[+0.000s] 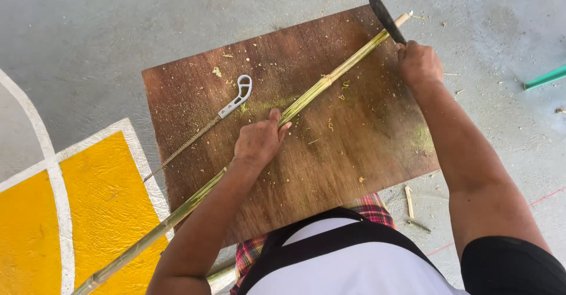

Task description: Scraping and whittling a long bamboo stick with a large knife on a wooden workbench.

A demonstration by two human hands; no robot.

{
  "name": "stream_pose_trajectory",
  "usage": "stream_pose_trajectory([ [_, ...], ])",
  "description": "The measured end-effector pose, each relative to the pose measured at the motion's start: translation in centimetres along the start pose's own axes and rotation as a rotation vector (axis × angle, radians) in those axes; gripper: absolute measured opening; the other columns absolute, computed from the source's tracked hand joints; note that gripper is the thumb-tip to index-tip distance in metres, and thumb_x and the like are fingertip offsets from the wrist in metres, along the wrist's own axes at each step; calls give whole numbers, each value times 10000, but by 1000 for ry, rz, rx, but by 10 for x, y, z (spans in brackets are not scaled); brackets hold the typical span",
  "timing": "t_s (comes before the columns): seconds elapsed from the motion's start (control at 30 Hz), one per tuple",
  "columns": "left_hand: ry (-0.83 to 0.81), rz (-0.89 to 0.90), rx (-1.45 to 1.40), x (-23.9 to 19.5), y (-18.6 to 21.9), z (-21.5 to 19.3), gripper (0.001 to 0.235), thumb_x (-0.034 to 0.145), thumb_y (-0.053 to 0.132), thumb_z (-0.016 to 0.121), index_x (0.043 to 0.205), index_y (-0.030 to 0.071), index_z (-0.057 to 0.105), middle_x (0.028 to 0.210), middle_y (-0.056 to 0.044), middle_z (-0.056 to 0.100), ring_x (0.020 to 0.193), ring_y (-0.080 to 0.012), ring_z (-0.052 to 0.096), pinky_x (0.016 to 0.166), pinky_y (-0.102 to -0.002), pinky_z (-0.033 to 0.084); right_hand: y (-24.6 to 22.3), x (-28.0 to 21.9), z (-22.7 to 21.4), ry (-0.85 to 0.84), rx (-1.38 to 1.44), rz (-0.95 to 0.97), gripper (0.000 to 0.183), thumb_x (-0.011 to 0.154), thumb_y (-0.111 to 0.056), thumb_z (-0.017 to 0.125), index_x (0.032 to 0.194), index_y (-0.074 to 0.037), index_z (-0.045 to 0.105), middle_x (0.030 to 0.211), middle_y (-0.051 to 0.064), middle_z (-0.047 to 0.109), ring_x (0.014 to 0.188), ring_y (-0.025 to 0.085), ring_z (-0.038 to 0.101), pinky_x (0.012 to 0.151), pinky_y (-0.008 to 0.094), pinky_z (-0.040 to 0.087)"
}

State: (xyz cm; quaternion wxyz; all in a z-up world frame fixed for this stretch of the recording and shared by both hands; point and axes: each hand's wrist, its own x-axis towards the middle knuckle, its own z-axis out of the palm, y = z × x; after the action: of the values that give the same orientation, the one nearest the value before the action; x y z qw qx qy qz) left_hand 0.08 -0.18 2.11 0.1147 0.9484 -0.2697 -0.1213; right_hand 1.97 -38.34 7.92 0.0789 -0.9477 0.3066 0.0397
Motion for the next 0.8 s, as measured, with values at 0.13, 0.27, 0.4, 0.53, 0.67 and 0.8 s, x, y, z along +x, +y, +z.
stream_pose_trajectory([
  [0.13, -27, 5, -23, 4, -6, -5, 433, 1086, 506, 320, 1183, 98, 429, 598, -35, 562, 427, -153, 548, 370, -304, 514, -34, -40, 2, -59, 15, -57, 551, 1132, -507, 300, 1321, -60, 562, 914, 248, 691, 814, 365, 728, 687, 528, 603],
  [0.27, -6, 42, -51, 6, -12, 6, 404, 1090, 478, 316, 1140, 104, 459, 667, -35, 546, 420, -157, 539, 321, -323, 527, -43, -77, 9, -185, -92, -227, 524, 1125, -482, 281, 1325, -67, 533, 900, 254, 702, 822, 398, 731, 700, 537, 600],
  [0.4, -70, -4, -43, 8, -9, -6, 427, 1086, 495, 311, 1160, 101, 459, 650, -33, 560, 409, -157, 522, 335, -320, 515, 3, 9, 28, -30, -61, -114, 587, 1193, -485, 285, 1229, -32, 657, 919, 266, 689, 873, 416, 726, 711, 525, 599],
  [0.53, -31, 2, -36, 7, -6, -8, 426, 1105, 491, 305, 1154, 100, 466, 646, -34, 540, 406, -164, 520, 327, -326, 527, 8, 36, 21, 199, -70, -144, 537, 1159, -494, 357, 1200, -66, 680, 925, 216, 684, 882, 424, 701, 688, 542, 561],
  [0.67, -43, 2, -39, 5, -5, -4, 418, 1091, 479, 322, 1191, 94, 450, 583, -25, 566, 407, -164, 565, 372, -327, 555, -33, -29, 31, -73, -101, -178, 405, 1114, -365, 320, 1368, -133, 533, 862, 213, 677, 730, 319, 738, 550, 427, 617],
  [0.8, -11, 32, -52, 5, -8, 4, 377, 1093, 450, 346, 1173, 100, 462, 592, -27, 583, 422, -167, 589, 400, -330, 572, -70, -95, 1, -244, -222, -365, 376, 1116, -342, 331, 1400, -143, 476, 846, 168, 706, 707, 283, 750, 567, 427, 625],
])
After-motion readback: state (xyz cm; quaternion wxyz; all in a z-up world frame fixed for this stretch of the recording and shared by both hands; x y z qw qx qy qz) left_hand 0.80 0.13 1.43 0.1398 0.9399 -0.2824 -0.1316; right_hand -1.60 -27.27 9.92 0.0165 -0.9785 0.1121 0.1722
